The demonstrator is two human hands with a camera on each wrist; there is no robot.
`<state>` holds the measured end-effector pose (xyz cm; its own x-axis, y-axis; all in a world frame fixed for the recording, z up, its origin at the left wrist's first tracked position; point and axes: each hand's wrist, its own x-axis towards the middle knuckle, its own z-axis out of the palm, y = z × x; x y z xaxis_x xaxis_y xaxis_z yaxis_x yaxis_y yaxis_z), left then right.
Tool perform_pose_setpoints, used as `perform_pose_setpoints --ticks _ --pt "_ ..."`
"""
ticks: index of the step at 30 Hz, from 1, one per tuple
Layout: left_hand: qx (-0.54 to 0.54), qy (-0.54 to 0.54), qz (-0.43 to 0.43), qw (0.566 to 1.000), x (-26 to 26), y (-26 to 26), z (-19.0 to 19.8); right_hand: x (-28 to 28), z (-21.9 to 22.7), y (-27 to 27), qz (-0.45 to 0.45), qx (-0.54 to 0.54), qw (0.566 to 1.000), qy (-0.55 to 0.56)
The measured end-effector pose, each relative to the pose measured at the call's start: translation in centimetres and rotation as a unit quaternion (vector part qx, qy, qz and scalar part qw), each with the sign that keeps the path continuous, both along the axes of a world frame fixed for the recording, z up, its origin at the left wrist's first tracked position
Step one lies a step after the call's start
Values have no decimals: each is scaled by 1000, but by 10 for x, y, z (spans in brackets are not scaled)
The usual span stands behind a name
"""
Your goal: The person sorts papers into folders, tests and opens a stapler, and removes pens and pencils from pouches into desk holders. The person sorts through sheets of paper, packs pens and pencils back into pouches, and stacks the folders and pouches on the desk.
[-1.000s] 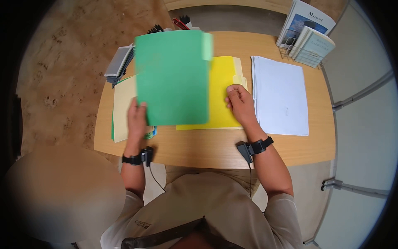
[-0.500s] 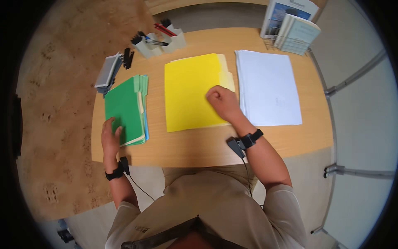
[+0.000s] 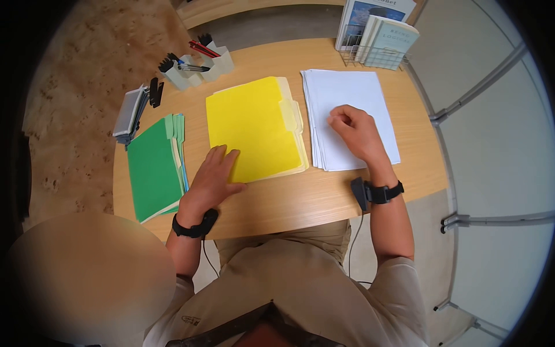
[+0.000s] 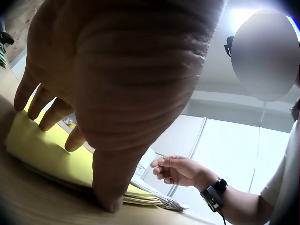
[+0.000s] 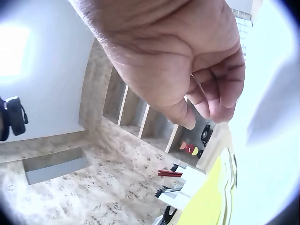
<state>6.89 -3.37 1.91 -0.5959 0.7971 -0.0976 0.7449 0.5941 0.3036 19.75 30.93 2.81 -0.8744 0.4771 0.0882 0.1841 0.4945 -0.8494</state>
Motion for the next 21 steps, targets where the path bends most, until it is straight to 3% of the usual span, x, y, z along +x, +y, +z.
perform_pose_setpoints --ticks 5,7,8,12,14,18,21 --pt "9 -14 16 1000 -1 -7 -2 30 -29 49 -33 -20 999 -16" --pt "29 10 -4 1000 -1 -11 -3 40 -32 67 -149 194 969 -29" --pt "47 37 -21 998 -2 -13 -2 42 -30 75 -169 217 958 -76" --pt "48 -45 -21 998 -9 -9 -2 43 -30 83 -199 212 947 -138" --pt "202 9 12 979 -3 -10 -8 41 -30 84 -203 199 940 -190" --pt "215 -16 61 975 2 -13 -4 43 -40 86 -224 192 940 -170" --pt "205 -13 74 976 2 -14 -2 44 -43 93 -231 113 959 -116"
